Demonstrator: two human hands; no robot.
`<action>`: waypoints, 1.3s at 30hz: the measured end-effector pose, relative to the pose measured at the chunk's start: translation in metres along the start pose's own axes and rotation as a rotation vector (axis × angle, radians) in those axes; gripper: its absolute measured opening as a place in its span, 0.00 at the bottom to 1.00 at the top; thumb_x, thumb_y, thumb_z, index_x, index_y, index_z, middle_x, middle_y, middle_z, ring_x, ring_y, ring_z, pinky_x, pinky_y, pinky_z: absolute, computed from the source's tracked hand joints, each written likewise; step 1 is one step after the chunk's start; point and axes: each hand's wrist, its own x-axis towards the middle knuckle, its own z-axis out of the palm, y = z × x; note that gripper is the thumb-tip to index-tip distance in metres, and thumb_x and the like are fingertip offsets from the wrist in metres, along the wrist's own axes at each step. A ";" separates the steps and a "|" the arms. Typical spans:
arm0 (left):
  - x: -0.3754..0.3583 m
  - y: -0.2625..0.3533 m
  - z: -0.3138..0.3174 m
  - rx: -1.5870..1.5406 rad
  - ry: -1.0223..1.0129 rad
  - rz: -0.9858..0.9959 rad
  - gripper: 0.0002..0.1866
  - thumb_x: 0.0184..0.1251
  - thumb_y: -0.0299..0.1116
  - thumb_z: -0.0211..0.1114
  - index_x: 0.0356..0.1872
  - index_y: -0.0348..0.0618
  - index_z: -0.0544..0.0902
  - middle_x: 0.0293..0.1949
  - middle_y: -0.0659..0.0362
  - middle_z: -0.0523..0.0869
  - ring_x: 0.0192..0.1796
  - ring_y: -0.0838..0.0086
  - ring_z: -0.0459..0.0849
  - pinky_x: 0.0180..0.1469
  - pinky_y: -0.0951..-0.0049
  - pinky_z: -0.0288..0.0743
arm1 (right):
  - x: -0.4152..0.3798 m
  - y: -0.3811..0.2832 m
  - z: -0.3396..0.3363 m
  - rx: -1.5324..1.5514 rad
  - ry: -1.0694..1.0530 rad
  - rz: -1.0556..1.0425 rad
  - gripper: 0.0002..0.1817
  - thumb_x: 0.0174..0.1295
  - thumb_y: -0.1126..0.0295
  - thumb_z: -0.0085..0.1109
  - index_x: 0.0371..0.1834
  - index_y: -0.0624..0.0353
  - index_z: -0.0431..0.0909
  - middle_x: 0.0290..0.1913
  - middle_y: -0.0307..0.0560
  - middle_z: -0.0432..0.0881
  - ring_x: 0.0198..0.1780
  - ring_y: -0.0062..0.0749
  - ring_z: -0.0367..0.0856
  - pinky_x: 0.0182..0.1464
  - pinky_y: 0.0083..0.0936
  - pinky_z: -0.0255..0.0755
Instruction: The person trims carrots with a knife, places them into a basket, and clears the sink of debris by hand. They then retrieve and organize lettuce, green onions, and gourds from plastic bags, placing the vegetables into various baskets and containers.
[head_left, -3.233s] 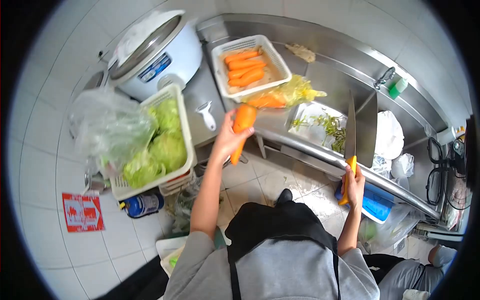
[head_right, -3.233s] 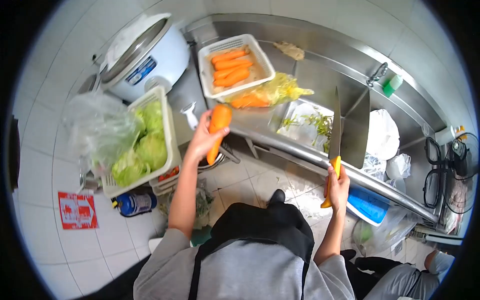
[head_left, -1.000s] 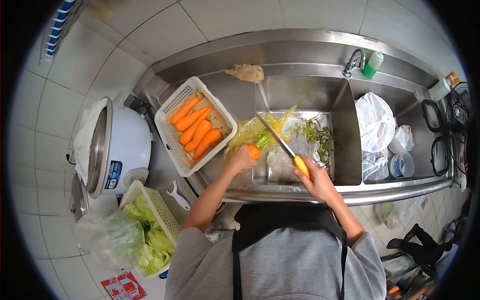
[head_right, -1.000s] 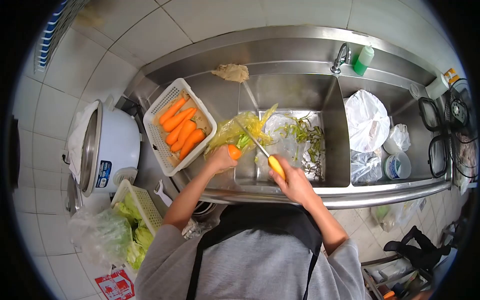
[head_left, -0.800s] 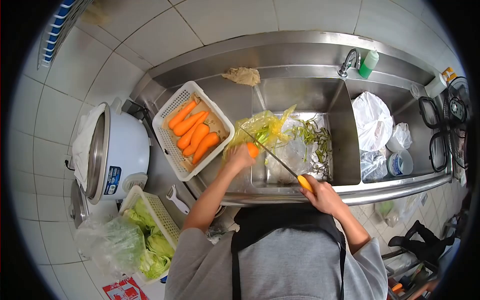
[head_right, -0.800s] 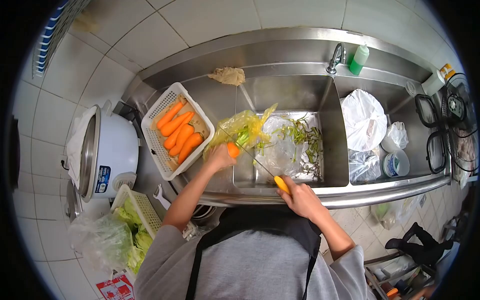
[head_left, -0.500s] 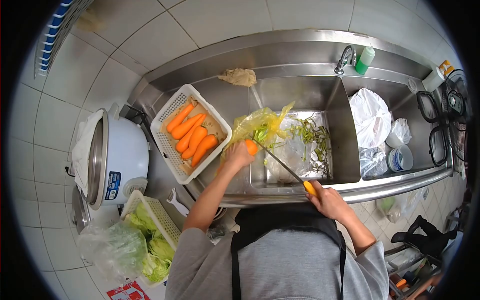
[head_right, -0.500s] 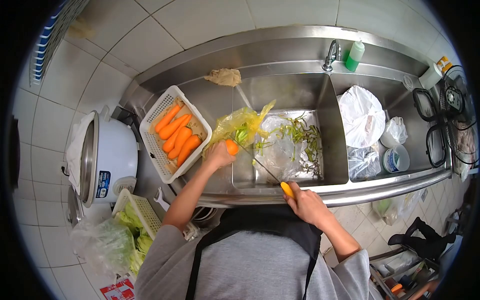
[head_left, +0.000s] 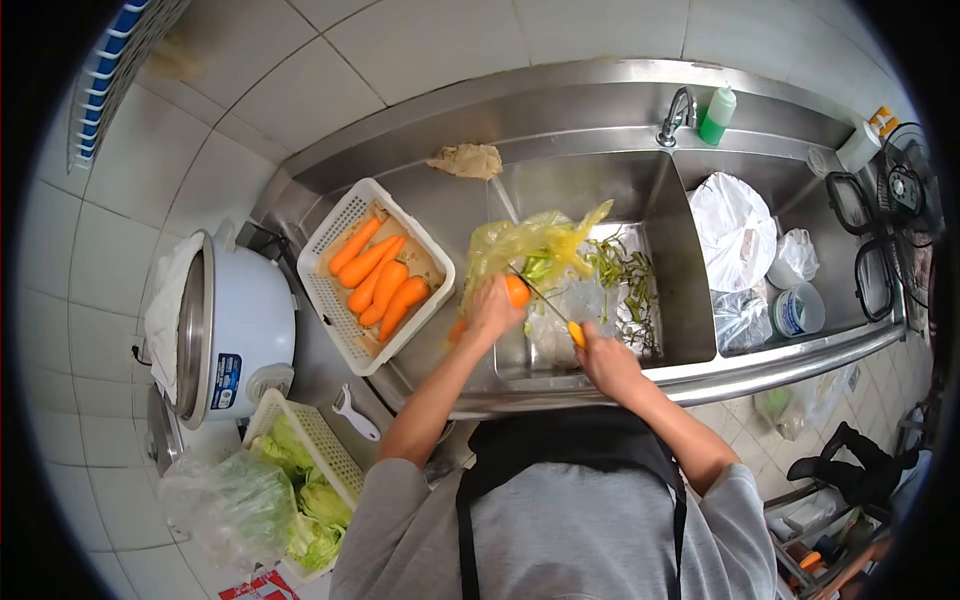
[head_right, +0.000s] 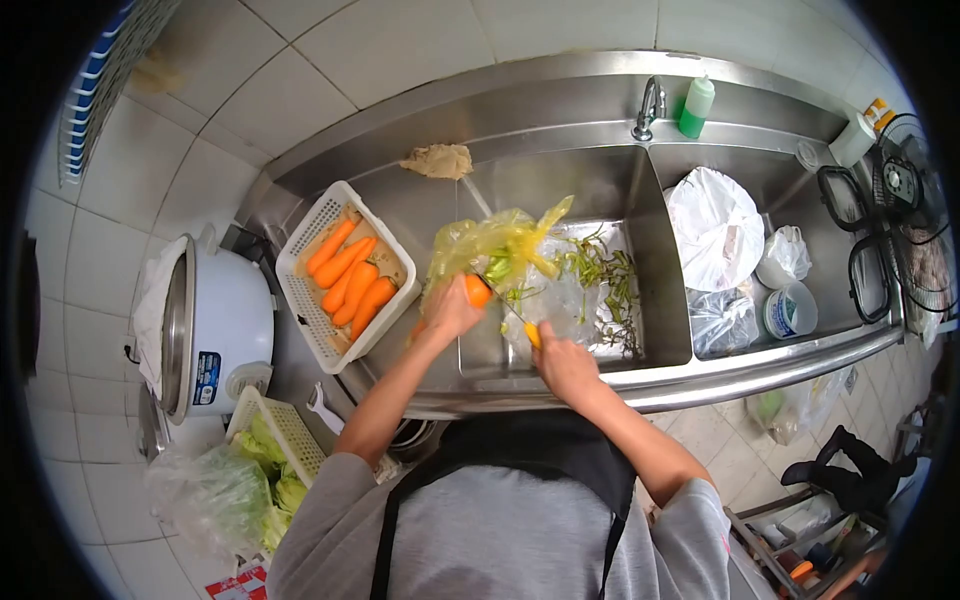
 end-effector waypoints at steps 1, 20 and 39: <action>0.001 0.009 0.007 0.001 0.001 0.005 0.25 0.40 0.36 0.69 0.41 0.38 0.72 0.41 0.47 0.79 0.45 0.54 0.78 0.46 0.59 0.72 | 0.021 0.009 0.012 -0.029 0.013 0.027 0.14 0.61 0.64 0.47 0.44 0.62 0.63 0.24 0.66 0.77 0.30 0.62 0.77 0.33 0.51 0.71; -0.044 -0.027 -0.040 -0.712 0.111 0.315 0.35 0.33 0.37 0.79 0.47 0.44 0.69 0.45 0.57 0.78 0.49 0.66 0.78 0.50 0.70 0.71 | 0.011 0.022 -0.010 -0.141 0.048 0.123 0.17 0.61 0.62 0.49 0.50 0.54 0.61 0.26 0.66 0.77 0.31 0.64 0.76 0.35 0.54 0.68; -0.045 -0.149 -0.104 -2.077 0.677 -0.072 0.23 0.63 0.38 0.58 0.56 0.39 0.65 0.55 0.53 0.72 0.58 0.63 0.71 0.63 0.55 0.60 | -0.017 0.064 -0.016 -0.134 -0.098 0.319 0.17 0.58 0.59 0.51 0.43 0.60 0.68 0.34 0.68 0.77 0.39 0.65 0.74 0.42 0.52 0.68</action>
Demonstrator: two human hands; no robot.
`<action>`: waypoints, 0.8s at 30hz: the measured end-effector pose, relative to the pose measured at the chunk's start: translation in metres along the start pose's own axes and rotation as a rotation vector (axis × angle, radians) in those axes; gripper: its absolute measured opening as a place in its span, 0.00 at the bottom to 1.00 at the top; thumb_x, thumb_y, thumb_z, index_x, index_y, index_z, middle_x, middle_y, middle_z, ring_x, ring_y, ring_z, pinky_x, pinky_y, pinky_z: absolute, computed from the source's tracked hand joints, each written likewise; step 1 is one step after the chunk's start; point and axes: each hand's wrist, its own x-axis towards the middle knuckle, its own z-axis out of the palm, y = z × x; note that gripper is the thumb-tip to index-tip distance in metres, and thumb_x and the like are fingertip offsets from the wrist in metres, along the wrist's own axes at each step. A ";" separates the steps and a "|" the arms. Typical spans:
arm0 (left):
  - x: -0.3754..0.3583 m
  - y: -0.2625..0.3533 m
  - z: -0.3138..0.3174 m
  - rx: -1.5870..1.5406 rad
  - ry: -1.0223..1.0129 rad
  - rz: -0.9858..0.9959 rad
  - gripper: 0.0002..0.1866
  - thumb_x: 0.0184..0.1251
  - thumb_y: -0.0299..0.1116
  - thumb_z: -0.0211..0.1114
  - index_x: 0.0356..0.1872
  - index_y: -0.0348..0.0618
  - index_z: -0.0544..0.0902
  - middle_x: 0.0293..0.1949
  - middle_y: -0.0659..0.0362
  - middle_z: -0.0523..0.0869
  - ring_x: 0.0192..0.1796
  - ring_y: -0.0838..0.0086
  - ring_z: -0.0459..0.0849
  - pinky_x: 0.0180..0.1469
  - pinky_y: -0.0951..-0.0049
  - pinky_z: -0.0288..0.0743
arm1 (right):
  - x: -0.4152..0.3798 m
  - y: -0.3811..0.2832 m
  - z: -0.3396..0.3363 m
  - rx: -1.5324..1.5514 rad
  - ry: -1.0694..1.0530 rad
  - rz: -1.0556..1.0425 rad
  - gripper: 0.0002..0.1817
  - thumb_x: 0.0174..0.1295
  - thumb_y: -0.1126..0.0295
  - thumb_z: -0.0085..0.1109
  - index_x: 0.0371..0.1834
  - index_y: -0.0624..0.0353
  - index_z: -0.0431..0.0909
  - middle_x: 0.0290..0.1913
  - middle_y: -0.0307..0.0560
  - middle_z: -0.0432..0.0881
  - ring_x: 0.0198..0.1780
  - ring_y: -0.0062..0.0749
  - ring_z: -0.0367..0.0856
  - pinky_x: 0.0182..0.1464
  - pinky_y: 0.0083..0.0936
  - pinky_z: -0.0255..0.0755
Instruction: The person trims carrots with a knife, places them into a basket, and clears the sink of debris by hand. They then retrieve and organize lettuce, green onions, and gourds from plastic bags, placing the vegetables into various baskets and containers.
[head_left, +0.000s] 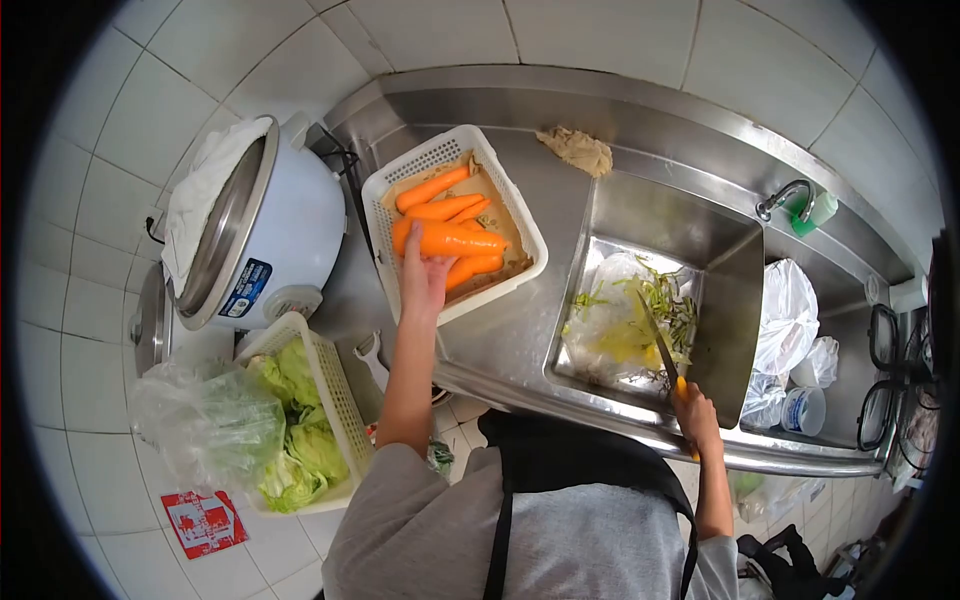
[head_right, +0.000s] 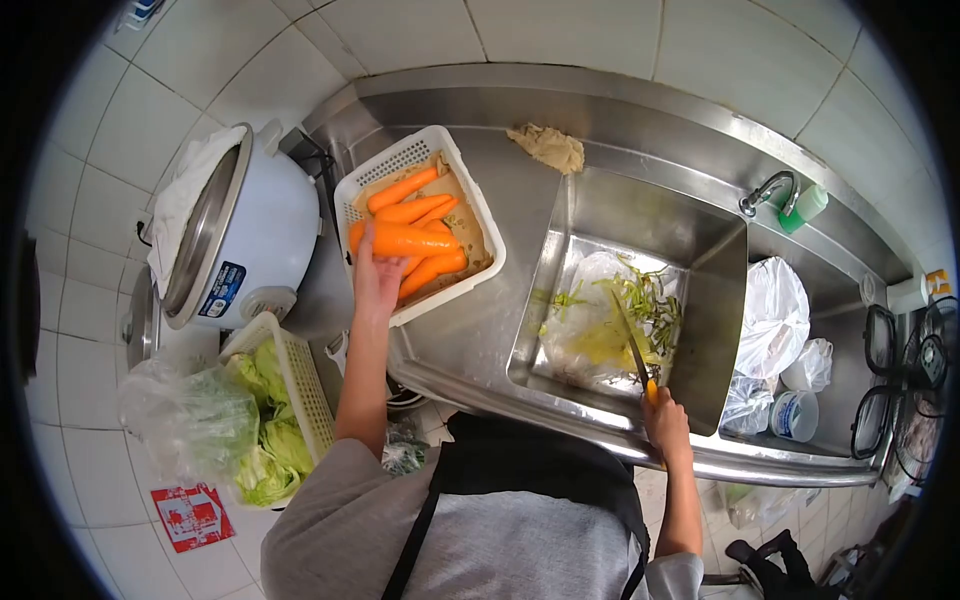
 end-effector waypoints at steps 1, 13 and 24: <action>0.000 -0.002 -0.010 -0.025 0.053 -0.086 0.24 0.62 0.38 0.59 0.56 0.39 0.65 0.55 0.53 0.72 0.58 0.64 0.71 0.63 0.55 0.60 | -0.002 -0.002 -0.002 0.003 0.000 0.006 0.17 0.58 0.59 0.51 0.43 0.60 0.68 0.34 0.68 0.77 0.39 0.65 0.74 0.42 0.52 0.68; 0.006 -0.009 -0.045 1.740 -0.464 -0.032 0.21 0.58 0.29 0.56 0.55 0.46 0.70 0.61 0.47 0.66 0.64 0.57 0.62 0.62 0.63 0.59 | -0.024 -0.005 -0.060 -0.037 0.078 -0.057 0.15 0.57 0.62 0.52 0.40 0.63 0.69 0.32 0.65 0.78 0.36 0.64 0.75 0.39 0.51 0.67; -0.045 -0.018 0.011 1.066 -0.488 0.008 0.13 0.66 0.31 0.56 0.49 0.38 0.76 0.50 0.56 0.77 0.48 0.77 0.76 0.50 0.78 0.69 | -0.013 -0.060 -0.077 0.093 0.233 -0.218 0.19 0.62 0.61 0.48 0.53 0.58 0.69 0.32 0.64 0.78 0.36 0.59 0.77 0.37 0.45 0.69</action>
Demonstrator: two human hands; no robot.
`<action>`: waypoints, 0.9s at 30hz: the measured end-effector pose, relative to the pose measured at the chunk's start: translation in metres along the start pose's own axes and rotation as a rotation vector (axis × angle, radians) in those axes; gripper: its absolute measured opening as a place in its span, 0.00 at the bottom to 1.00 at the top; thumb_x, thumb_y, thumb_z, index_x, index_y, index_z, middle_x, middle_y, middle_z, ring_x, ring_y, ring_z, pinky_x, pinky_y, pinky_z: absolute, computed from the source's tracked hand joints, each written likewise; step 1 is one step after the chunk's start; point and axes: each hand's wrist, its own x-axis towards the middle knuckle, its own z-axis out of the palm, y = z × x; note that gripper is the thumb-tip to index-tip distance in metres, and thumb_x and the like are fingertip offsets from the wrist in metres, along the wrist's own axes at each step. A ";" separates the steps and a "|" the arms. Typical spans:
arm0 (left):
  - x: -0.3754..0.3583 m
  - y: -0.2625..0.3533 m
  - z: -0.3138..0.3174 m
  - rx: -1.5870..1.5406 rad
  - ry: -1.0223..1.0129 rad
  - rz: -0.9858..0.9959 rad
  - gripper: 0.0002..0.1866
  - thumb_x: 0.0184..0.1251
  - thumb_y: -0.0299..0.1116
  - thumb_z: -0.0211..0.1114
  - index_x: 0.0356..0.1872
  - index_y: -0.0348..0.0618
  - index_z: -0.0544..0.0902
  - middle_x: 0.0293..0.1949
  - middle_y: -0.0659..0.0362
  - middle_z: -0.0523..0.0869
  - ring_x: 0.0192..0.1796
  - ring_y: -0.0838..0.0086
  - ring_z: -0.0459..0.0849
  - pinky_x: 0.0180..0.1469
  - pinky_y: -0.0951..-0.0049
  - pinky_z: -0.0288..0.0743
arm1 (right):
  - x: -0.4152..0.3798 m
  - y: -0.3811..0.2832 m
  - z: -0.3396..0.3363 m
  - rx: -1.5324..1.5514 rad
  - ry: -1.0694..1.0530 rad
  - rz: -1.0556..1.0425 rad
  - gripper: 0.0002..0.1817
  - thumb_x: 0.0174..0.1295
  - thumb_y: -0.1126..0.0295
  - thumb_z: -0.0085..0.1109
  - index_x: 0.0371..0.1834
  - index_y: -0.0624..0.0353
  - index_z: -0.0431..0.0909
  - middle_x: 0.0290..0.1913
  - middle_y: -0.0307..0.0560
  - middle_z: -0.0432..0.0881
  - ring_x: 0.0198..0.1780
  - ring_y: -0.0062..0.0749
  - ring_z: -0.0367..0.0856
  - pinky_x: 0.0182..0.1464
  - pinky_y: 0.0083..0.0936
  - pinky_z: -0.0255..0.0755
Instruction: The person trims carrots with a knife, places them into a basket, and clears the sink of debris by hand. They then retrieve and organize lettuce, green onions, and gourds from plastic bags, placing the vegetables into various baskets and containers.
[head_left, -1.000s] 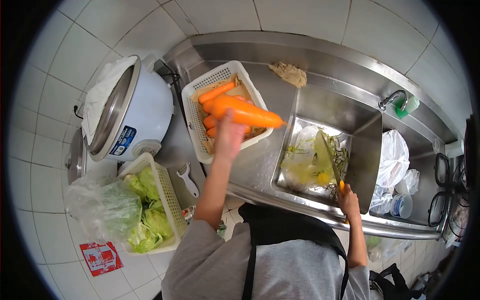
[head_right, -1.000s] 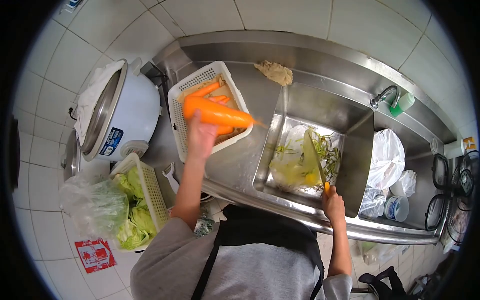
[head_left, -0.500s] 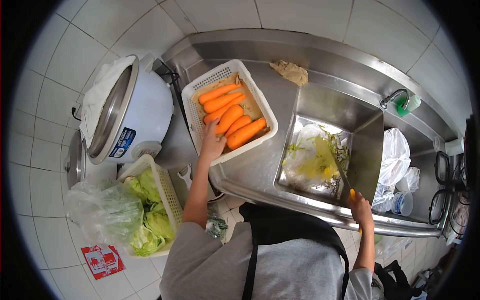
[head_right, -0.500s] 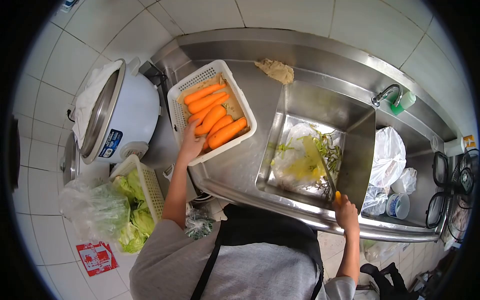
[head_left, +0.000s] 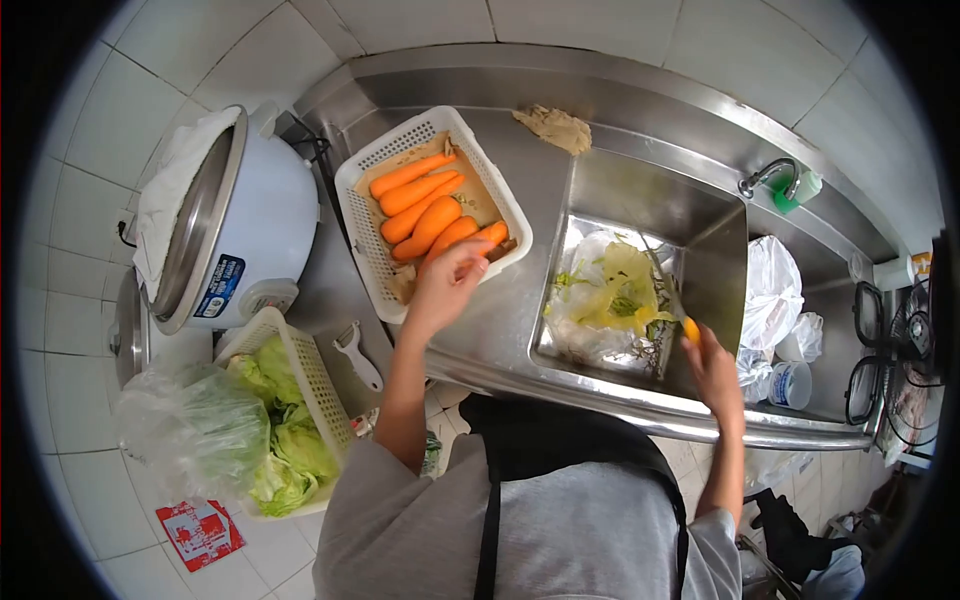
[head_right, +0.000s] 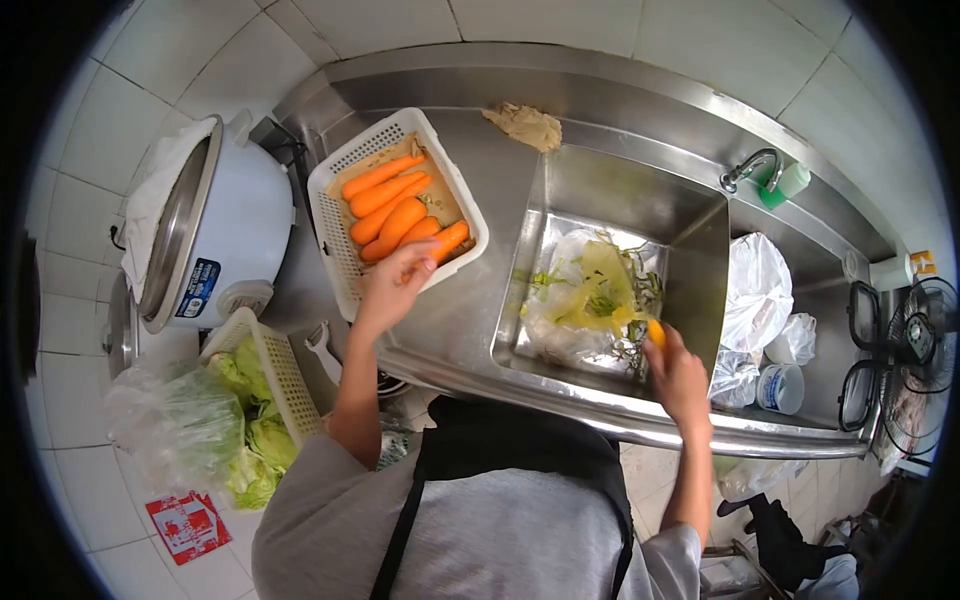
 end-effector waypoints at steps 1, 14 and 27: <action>-0.005 0.004 0.008 0.098 -0.050 0.003 0.13 0.66 0.33 0.55 0.48 0.38 0.77 0.47 0.60 0.79 0.45 0.78 0.77 0.48 0.78 0.70 | 0.013 -0.008 0.009 0.027 -0.010 -0.017 0.20 0.62 0.60 0.47 0.54 0.57 0.68 0.32 0.64 0.78 0.36 0.59 0.77 0.37 0.45 0.69; -0.131 -0.059 0.012 -0.312 -0.011 -0.345 0.11 0.66 0.32 0.57 0.42 0.35 0.76 0.42 0.58 0.81 0.49 0.79 0.76 0.50 0.78 0.70 | 0.210 -0.105 0.185 0.044 -0.050 -0.408 0.25 0.57 0.62 0.55 0.59 0.51 0.64 0.38 0.64 0.78 0.41 0.59 0.77 0.43 0.45 0.71; -0.247 -0.041 0.048 -0.399 0.634 -0.268 0.08 0.60 0.31 0.61 0.29 0.34 0.80 0.36 0.55 0.83 0.40 0.76 0.80 0.45 0.77 0.71 | 0.069 -0.169 0.142 0.415 -0.139 -0.521 0.24 0.69 0.57 0.37 0.24 0.61 0.75 0.20 0.38 0.72 0.26 0.19 0.67 0.32 0.19 0.63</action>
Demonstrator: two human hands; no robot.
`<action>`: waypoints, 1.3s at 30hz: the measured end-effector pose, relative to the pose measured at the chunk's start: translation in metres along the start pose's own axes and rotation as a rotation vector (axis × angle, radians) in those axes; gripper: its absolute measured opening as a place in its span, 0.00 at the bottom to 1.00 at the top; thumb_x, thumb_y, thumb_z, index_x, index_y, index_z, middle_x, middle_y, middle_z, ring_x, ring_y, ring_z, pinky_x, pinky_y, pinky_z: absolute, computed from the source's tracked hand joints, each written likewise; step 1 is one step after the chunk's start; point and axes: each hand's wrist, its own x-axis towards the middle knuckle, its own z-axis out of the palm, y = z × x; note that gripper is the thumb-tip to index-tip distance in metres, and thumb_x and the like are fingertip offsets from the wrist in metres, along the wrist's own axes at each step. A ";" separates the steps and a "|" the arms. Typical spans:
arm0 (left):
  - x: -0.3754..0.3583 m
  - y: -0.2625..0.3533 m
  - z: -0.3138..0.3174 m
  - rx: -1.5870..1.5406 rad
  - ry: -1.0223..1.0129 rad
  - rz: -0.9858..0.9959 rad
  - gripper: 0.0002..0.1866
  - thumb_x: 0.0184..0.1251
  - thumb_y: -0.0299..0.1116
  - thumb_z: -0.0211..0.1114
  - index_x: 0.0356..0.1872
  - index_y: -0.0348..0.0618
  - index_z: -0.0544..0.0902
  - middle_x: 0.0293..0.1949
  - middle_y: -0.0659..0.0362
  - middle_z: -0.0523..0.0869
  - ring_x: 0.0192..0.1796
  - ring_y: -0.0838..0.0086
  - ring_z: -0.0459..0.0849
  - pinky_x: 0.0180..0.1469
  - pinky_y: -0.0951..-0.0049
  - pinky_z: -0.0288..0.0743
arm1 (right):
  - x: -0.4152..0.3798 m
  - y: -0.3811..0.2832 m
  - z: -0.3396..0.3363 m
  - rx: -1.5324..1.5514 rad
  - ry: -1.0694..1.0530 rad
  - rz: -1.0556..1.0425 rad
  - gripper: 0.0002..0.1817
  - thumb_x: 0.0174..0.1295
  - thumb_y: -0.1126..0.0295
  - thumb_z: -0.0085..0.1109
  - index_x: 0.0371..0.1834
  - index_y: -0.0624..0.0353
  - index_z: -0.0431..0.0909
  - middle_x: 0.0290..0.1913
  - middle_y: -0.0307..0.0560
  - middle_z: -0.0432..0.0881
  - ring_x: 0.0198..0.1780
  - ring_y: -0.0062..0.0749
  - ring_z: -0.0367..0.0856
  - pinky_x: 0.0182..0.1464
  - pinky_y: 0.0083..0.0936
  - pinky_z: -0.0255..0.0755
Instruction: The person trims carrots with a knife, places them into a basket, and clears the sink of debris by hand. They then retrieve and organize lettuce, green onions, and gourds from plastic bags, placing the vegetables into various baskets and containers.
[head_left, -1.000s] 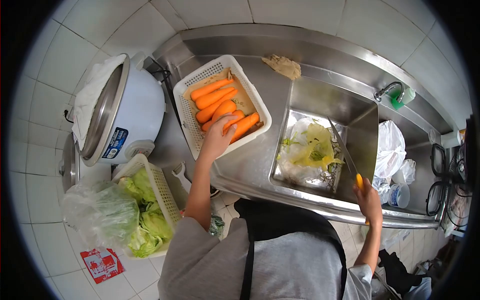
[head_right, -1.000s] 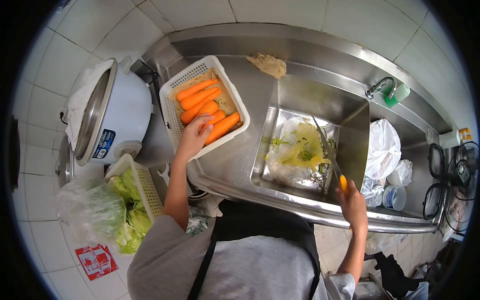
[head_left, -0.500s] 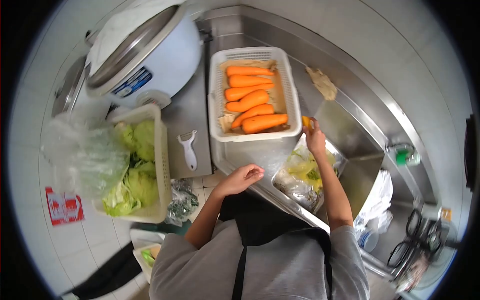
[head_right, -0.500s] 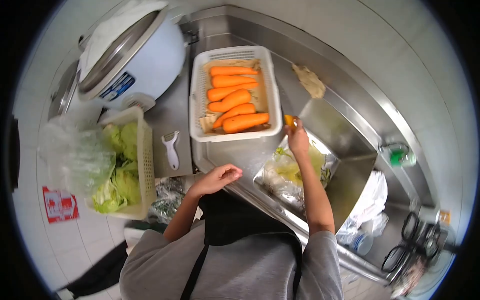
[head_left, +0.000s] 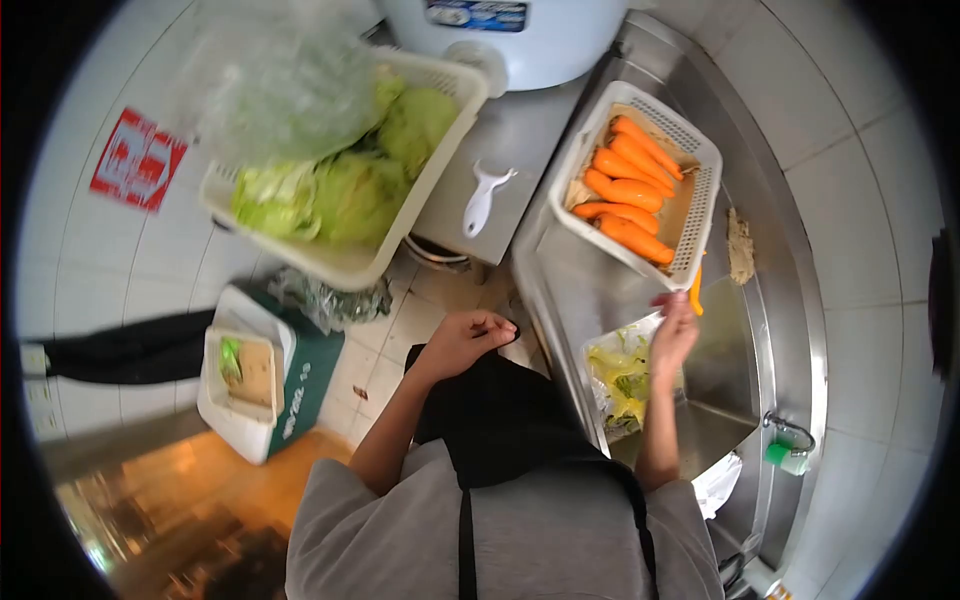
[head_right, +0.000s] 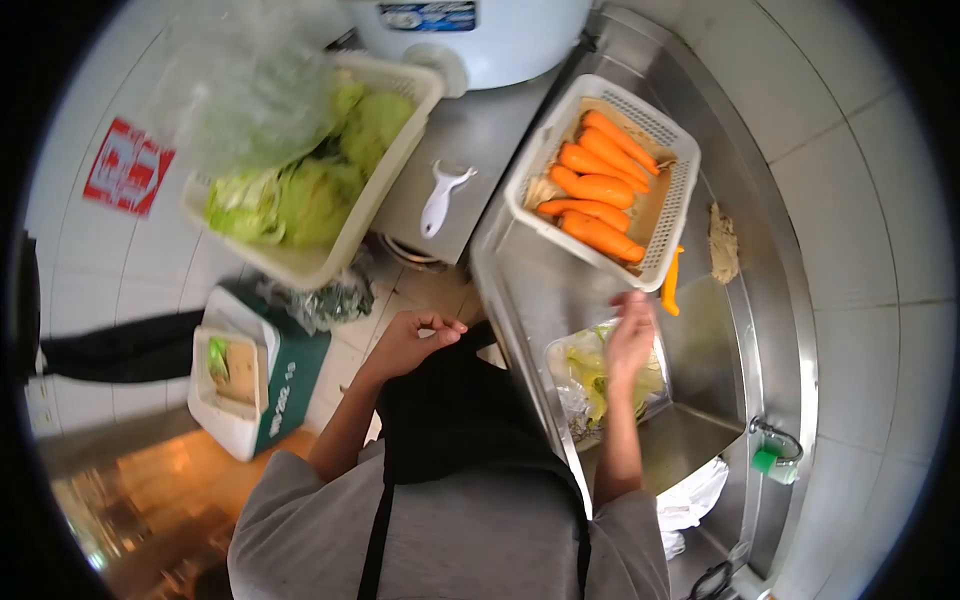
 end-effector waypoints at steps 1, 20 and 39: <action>-0.015 -0.006 0.004 -0.011 0.044 0.056 0.11 0.64 0.33 0.58 0.34 0.34 0.82 0.35 0.56 0.83 0.39 0.77 0.79 0.43 0.78 0.71 | -0.027 -0.018 0.011 -0.034 -0.231 0.043 0.26 0.69 0.55 0.35 0.23 0.61 0.77 0.22 0.37 0.76 0.26 0.20 0.68 0.33 0.20 0.65; -0.373 -0.452 -0.041 0.025 1.094 -0.664 0.21 0.55 0.40 0.57 0.47 0.36 0.78 0.46 0.42 0.80 0.49 0.54 0.78 0.52 0.64 0.70 | -0.208 0.004 0.128 -0.095 -0.837 -0.366 0.20 0.64 0.60 0.47 0.53 0.62 0.71 0.46 0.53 0.78 0.49 0.32 0.76 0.52 0.24 0.66; -0.507 -0.573 -0.108 -0.223 1.100 -0.670 0.14 0.60 0.35 0.57 0.37 0.32 0.78 0.33 0.51 0.83 0.37 0.69 0.81 0.42 0.72 0.73 | -0.377 0.097 0.176 -0.916 -1.260 -0.252 0.22 0.53 0.63 0.56 0.53 0.55 0.71 0.54 0.56 0.72 0.57 0.49 0.69 0.60 0.35 0.62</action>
